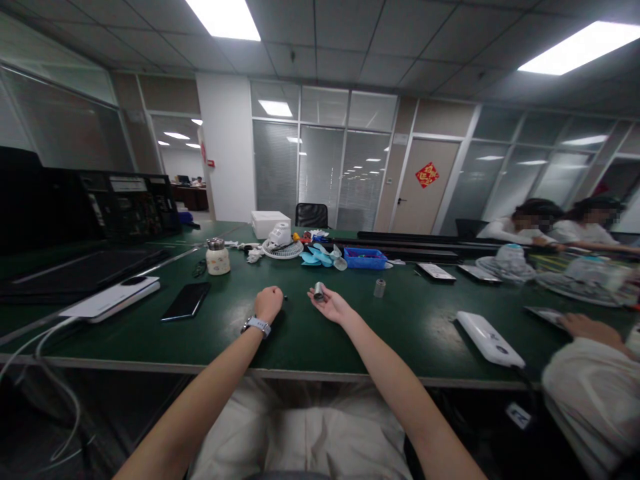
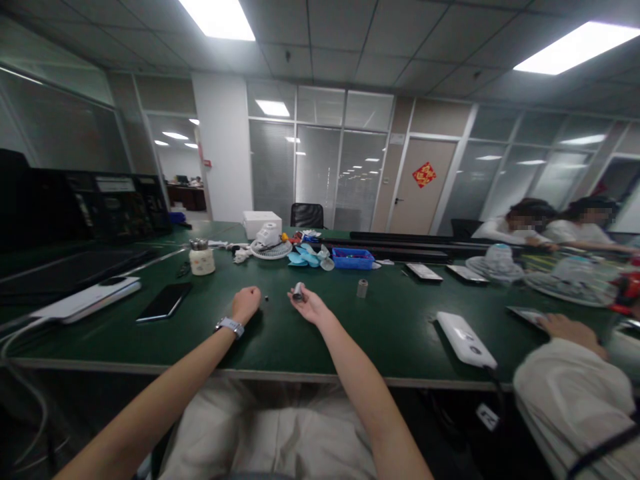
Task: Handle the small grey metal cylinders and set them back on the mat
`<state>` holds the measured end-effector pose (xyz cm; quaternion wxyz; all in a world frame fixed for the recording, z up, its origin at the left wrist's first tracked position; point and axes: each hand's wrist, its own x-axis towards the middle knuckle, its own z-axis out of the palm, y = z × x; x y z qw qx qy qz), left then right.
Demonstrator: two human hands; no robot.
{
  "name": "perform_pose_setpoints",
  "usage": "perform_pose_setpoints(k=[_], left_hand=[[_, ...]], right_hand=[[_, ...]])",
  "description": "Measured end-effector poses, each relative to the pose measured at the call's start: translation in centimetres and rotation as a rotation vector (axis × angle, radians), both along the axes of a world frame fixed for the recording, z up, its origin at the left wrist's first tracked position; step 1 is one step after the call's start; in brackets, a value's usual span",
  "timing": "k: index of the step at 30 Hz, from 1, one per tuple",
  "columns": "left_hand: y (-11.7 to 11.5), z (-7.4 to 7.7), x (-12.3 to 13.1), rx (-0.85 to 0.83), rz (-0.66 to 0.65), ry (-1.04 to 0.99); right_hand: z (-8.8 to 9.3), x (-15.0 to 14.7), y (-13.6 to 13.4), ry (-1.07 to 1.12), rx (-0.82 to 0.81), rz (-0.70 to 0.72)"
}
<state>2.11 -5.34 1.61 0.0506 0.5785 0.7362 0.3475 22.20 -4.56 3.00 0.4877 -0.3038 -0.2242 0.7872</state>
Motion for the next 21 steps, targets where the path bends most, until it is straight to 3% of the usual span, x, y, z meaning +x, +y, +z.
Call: perform_pose_setpoints(k=[21], left_hand=[[-0.22,0.18,0.14,0.004,-0.003,-0.01]], right_hand=[[-0.06,0.24,-0.03,0.015,-0.021,0.047]])
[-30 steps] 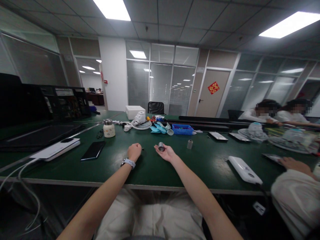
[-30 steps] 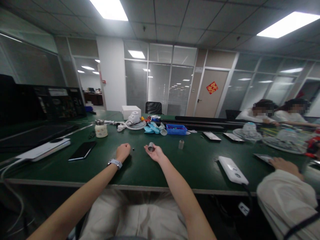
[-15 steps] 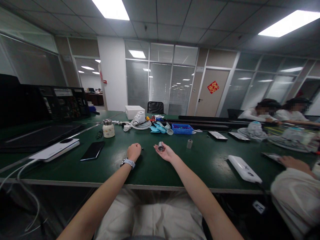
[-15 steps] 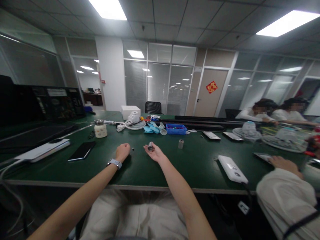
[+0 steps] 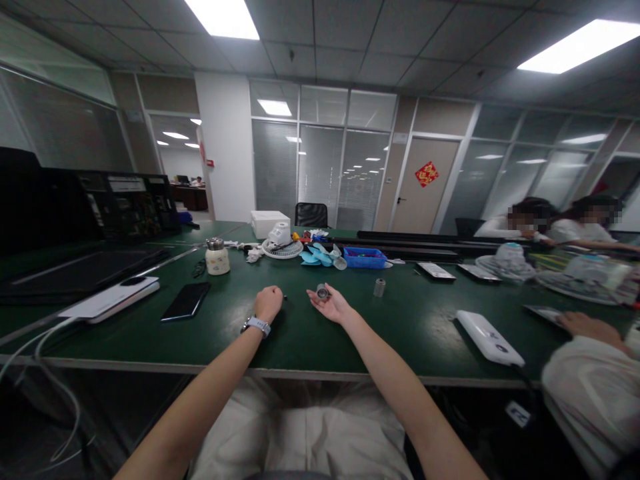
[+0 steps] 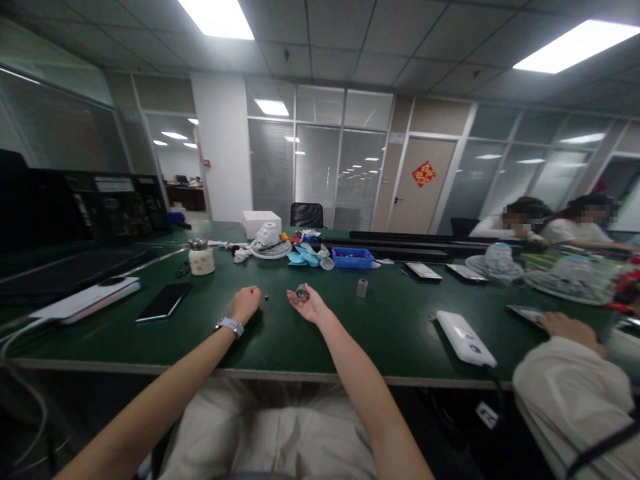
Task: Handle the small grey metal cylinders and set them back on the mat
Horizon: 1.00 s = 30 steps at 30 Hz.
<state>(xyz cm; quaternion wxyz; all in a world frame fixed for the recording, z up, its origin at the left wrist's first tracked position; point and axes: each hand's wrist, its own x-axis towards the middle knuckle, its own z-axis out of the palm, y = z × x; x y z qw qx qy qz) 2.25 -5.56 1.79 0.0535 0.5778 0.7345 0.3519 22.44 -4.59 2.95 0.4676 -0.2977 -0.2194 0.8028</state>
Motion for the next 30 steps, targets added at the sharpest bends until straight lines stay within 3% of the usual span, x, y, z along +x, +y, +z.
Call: perform_pose_setpoints(k=[30], left_hand=[[0.05,0.13,0.04,-0.01,-0.002,-0.003]], right_hand=[[0.65,0.12,-0.37,-0.044,0.011,0.007]])
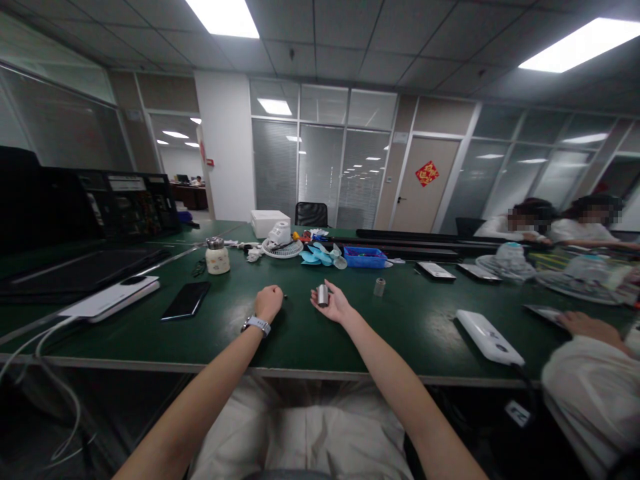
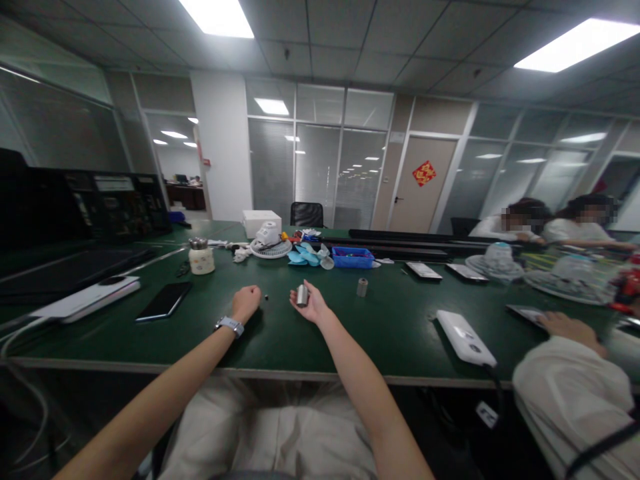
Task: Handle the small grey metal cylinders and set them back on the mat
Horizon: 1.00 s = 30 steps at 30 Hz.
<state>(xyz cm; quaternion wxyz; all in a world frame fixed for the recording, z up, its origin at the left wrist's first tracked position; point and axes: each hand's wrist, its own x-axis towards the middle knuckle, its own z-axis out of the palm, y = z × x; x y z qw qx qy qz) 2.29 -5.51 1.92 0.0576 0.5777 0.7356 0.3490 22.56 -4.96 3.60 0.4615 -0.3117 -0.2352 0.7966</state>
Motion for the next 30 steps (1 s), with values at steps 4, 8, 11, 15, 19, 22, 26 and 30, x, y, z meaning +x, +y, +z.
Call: perform_pose_setpoints(k=[4,8,11,15,19,22,26,30], left_hand=[[0.2,-0.1,-0.1,0.001,-0.001,0.004],[0.2,-0.2,-0.1,0.011,-0.007,0.012],[0.1,-0.2,-0.1,0.013,-0.012,0.017],[0.1,-0.2,-0.1,0.016,-0.019,0.009],[0.1,-0.1,-0.1,0.01,-0.018,0.009],[0.0,0.0,-0.1,0.008,-0.021,0.007],[0.0,-0.1,-0.1,0.006,-0.018,0.0],[0.1,-0.2,-0.1,0.011,-0.015,0.013]], right_hand=[[-0.1,0.0,0.2,-0.018,0.004,-0.013],[-0.1,-0.5,0.1,-0.087,0.049,-0.04],[-0.1,-0.8,-0.3,-0.159,0.139,-0.036],[0.0,-1.0,-0.6,-0.208,0.211,-0.024],[0.1,-1.0,-0.7,-0.221,0.206,-0.025],[0.3,-0.9,-0.9,-0.218,0.202,-0.023],[0.2,-0.9,-0.9,-0.215,0.195,-0.019],[0.0,-0.9,-0.5,-0.198,0.193,-0.019]])
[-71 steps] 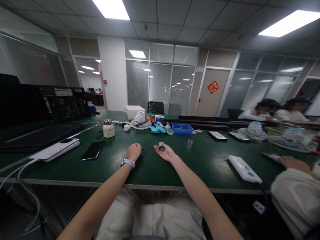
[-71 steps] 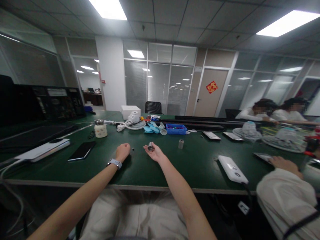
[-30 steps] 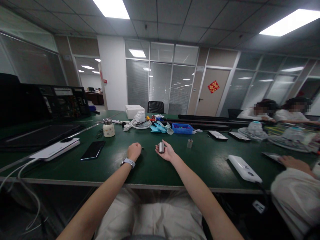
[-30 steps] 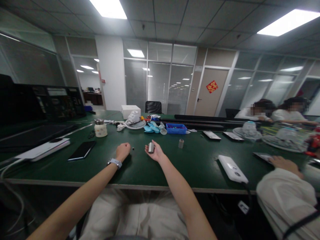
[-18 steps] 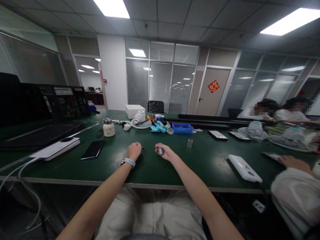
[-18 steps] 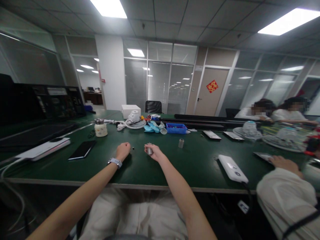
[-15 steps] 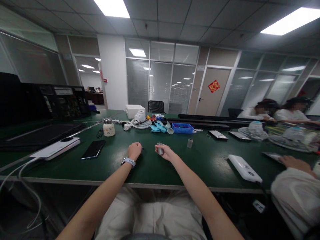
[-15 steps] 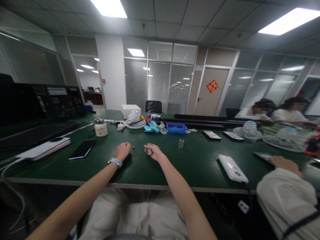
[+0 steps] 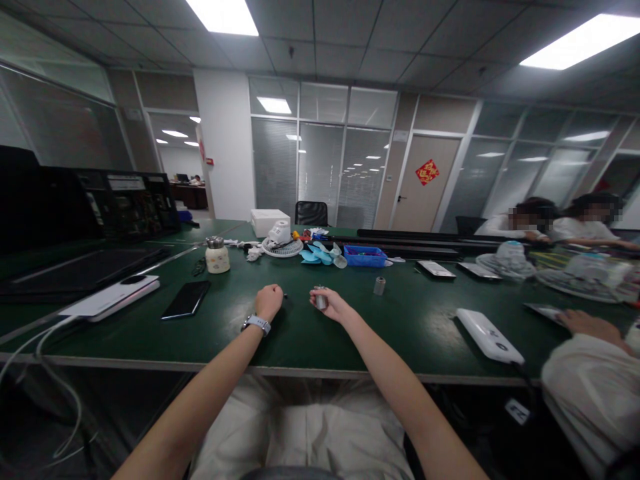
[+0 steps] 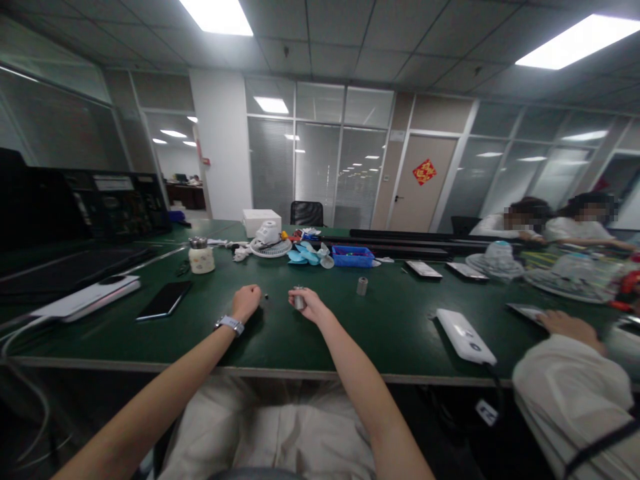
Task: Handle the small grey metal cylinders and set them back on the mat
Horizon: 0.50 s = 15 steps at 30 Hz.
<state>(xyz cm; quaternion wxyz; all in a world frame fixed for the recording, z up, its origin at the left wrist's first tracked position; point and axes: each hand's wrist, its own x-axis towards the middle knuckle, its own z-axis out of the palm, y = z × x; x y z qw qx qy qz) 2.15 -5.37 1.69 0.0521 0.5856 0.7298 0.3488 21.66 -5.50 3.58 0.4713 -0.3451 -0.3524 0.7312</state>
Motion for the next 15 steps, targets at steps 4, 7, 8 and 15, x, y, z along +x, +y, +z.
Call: perform_pose_setpoints(k=[4,7,8,15], left_hand=[[0.14,-0.11,-0.05,0.006,-0.001,0.01],[0.12,-0.06,-0.02,0.001,0.002,0.009],[0.09,-0.03,0.0,-0.001,0.002,0.008],[-0.15,0.1,0.05,0.001,-0.004,0.001]], right_hand=[[-0.18,-0.18,0.24,0.004,0.01,-0.01],[-0.1,-0.22,0.2,-0.009,0.025,-0.005],[-0.06,-0.21,0.18,-0.015,0.024,-0.005],[-0.04,-0.1,0.24,-0.024,0.0,-0.017]])
